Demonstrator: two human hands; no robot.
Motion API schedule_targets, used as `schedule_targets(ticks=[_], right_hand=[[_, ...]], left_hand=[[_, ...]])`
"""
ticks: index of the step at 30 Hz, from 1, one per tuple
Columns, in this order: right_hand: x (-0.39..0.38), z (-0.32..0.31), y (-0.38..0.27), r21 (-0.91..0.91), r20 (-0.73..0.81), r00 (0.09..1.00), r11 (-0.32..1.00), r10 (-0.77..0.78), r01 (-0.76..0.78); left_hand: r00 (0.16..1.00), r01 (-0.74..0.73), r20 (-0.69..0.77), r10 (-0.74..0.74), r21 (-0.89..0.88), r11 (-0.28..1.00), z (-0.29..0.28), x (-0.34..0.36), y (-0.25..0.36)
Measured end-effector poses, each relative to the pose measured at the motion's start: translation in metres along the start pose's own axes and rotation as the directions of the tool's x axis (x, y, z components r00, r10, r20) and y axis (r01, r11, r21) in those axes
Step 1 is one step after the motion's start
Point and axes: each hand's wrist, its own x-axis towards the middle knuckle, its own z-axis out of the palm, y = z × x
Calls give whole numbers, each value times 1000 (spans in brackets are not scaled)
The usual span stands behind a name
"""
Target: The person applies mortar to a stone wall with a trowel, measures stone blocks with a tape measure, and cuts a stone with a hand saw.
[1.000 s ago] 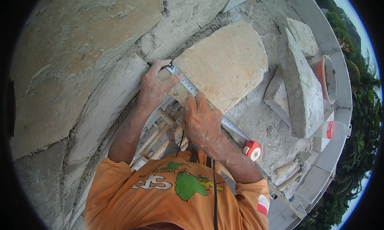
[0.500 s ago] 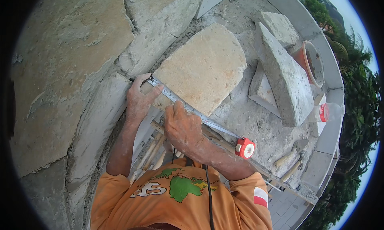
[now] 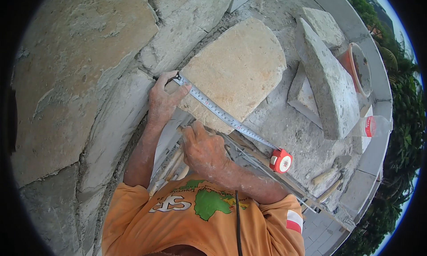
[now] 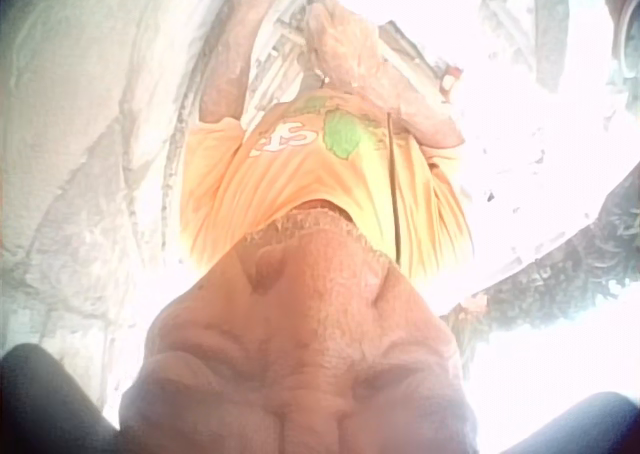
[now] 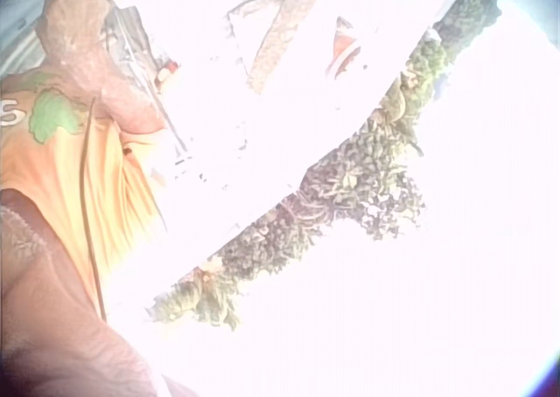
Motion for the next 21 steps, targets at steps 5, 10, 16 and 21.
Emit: schedule_targets(ticks=[5, 10, 16, 21], right_hand=[[9, -10, 23, -71, -90, 993, 994, 73, -79], [16, -8, 24, -96, -102, 993, 994, 51, -61], [12, -1, 20, -160, -53, 989, 976, 139, -146], [18, 0, 20, -170, -108, 993, 983, 49, -67]], left_hand=[[1000, 6, -2, -6, 8, 1000, 2, 0, 0], [1000, 6, 9, -6, -4, 1000, 3, 0, -3], [999, 28, 16, -28, -8, 1000, 2, 0, -5], [999, 25, 35, -24, -15, 1000, 2, 0, 2]])
